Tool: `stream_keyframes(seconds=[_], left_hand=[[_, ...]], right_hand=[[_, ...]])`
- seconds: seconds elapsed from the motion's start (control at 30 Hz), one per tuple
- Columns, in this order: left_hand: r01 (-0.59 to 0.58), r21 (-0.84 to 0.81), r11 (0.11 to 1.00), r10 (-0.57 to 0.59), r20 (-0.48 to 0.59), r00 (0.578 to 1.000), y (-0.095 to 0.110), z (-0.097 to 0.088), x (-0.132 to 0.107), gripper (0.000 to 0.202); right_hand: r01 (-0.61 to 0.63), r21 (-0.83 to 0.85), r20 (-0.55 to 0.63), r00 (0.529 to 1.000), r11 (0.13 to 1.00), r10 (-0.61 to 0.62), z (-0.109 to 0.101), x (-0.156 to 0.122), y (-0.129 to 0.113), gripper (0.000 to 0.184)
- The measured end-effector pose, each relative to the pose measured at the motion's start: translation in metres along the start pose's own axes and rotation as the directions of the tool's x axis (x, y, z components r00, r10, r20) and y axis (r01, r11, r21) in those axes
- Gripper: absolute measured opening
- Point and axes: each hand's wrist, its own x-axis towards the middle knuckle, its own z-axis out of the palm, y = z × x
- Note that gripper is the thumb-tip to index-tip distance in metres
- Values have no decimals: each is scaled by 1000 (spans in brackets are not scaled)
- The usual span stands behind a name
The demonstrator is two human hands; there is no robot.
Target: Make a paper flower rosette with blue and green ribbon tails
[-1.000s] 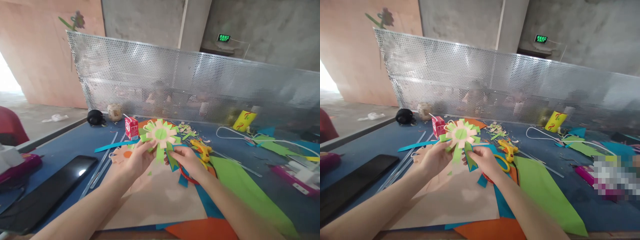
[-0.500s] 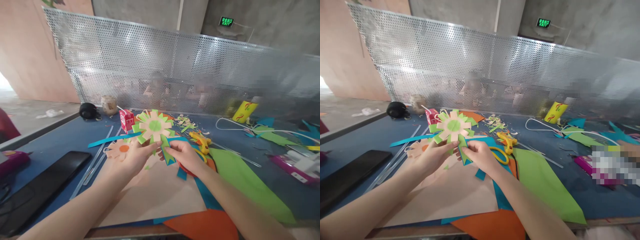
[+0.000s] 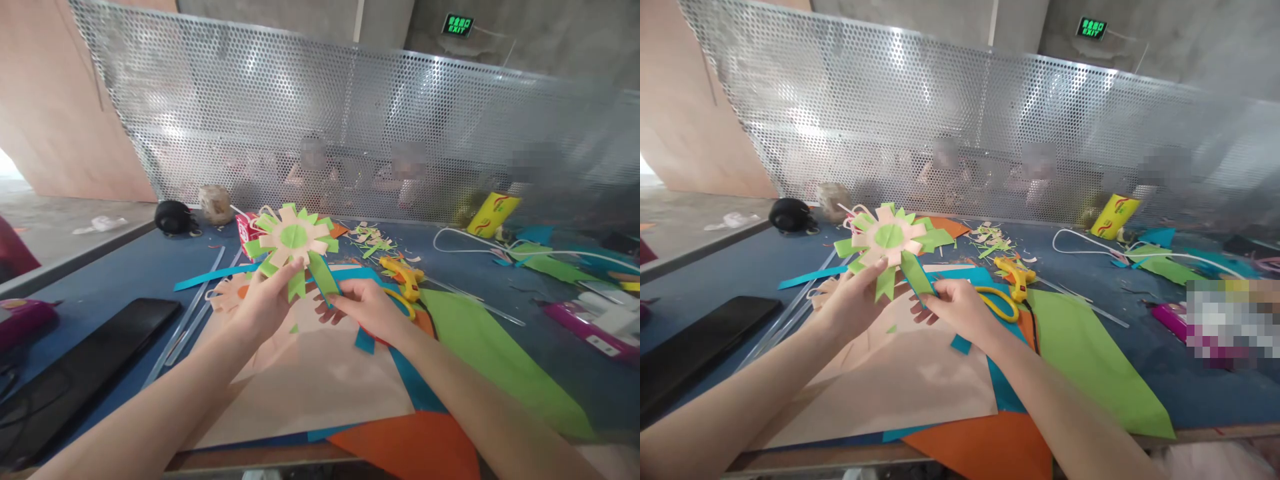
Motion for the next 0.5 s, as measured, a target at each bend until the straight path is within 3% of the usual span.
stream_keyframes(seconds=[0.13, 0.3, 0.5], left_hand=[[34, -3, 999, -34, -114, 993, 2, 0, 3, 28], [-34, 46, 998, 39, -119, 992, 1, -3, 5, 21], [-88, 72, 994, 97, -141, 985, 2, -5, 4, 29]], right_hand=[[10, -47, 19, 1000, 999, -9, 0, 0, 2, 15], [20, -75, 17, 1000, 997, -18, -1, -1, 1, 15], [54, -33, 24, 998, 998, -53, -1, -2, -2, 22]])
